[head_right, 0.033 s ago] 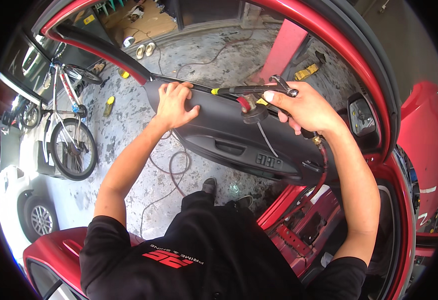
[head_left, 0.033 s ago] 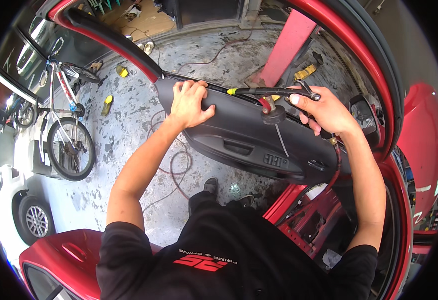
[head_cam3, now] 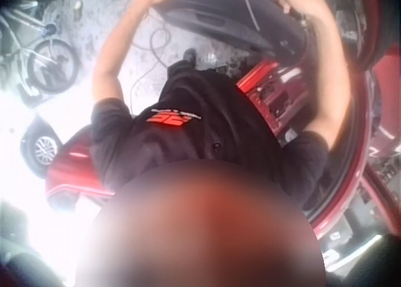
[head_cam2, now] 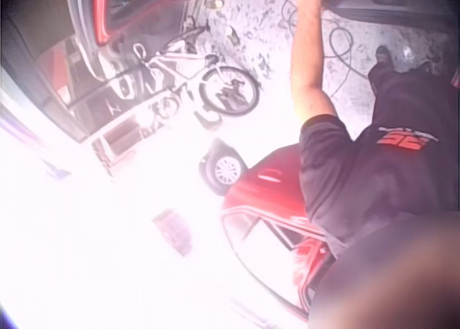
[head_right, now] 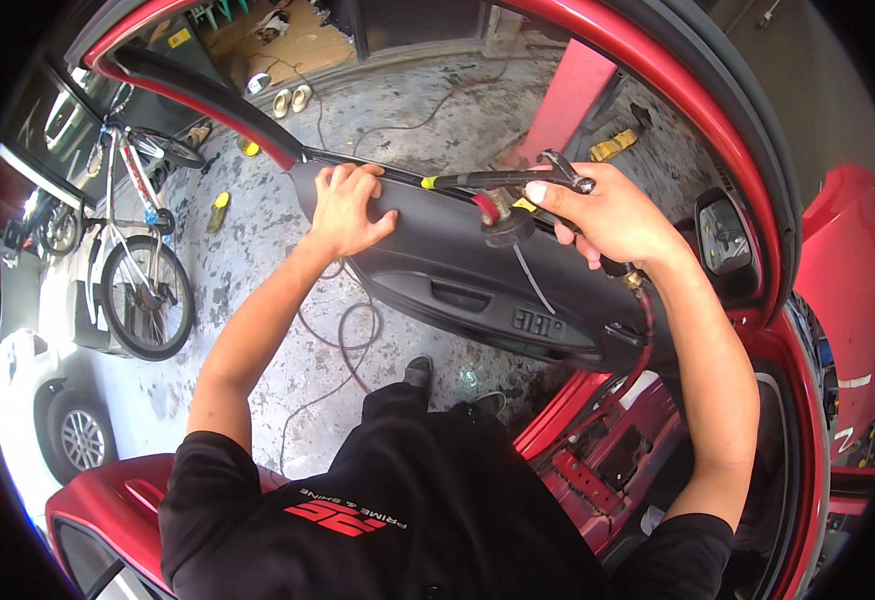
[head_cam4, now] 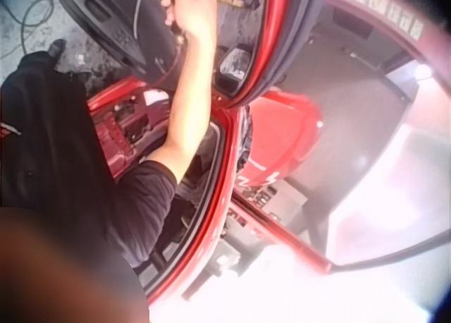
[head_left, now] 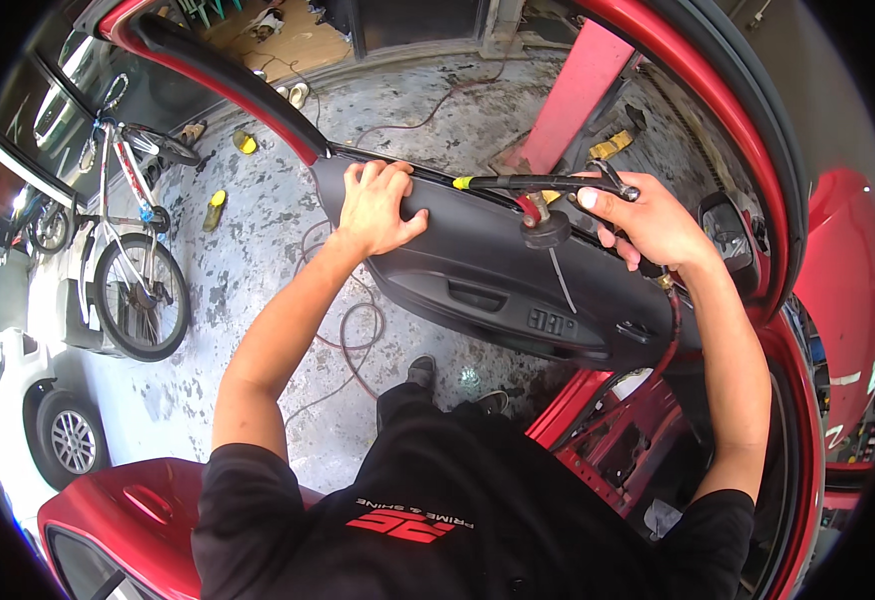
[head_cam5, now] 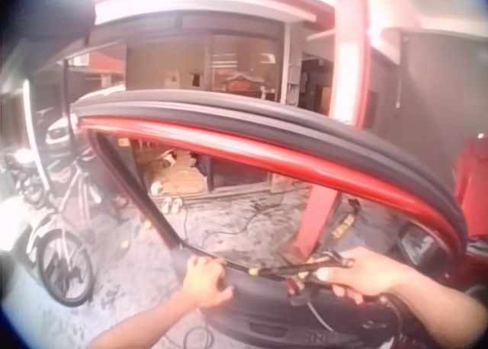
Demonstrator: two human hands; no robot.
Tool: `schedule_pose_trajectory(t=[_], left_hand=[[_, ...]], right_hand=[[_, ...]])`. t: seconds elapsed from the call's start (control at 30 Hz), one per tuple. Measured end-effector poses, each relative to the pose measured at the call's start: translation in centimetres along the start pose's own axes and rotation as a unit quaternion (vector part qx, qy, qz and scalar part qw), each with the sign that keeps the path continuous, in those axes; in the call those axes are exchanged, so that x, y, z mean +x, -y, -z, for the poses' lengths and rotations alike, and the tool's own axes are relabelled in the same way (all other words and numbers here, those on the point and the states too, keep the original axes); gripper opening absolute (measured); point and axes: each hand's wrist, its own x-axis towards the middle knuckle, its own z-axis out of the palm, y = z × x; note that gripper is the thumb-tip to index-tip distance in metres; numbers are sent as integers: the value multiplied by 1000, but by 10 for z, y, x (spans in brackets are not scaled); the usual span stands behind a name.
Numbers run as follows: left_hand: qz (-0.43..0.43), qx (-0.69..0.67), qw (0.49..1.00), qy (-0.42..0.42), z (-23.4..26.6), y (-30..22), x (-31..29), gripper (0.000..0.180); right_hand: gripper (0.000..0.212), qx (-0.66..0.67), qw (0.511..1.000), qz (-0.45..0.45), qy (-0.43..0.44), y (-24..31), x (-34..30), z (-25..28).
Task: The person cleans the interior of a red car door panel using a brush and compressed air, then wipes the surface with a blue microfiber cloth. They repeatedly apply air to crevices and wipe the panel, focusing on the door frame and interior trim.
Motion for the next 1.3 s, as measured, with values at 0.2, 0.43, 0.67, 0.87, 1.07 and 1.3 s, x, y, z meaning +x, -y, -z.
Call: schedule_pose_trajectory(t=[0.2,0.43,0.67,0.87,1.07,1.3], left_hand=[[15,36,999,-20,13,35,1,42],[55,52,997,-28,24,60,-8,43],[79,58,995,-27,31,68,-12,43],[57,63,994,-69,26,57,-14,47],[-32,3,999,-25,-11,-8,-4,67],[-138,-51,986,73,-59,-116,25,76]], right_hand=[[41,-5,1000,25,12,21,25,-11],[43,-32,999,38,21,44,45,-29],[42,-24,998,51,27,59,71,-51],[44,-21,997,62,31,54,59,-46],[44,-30,998,7,-48,25,-35,1],[43,9,969,-153,-194,-38,-159,48]])
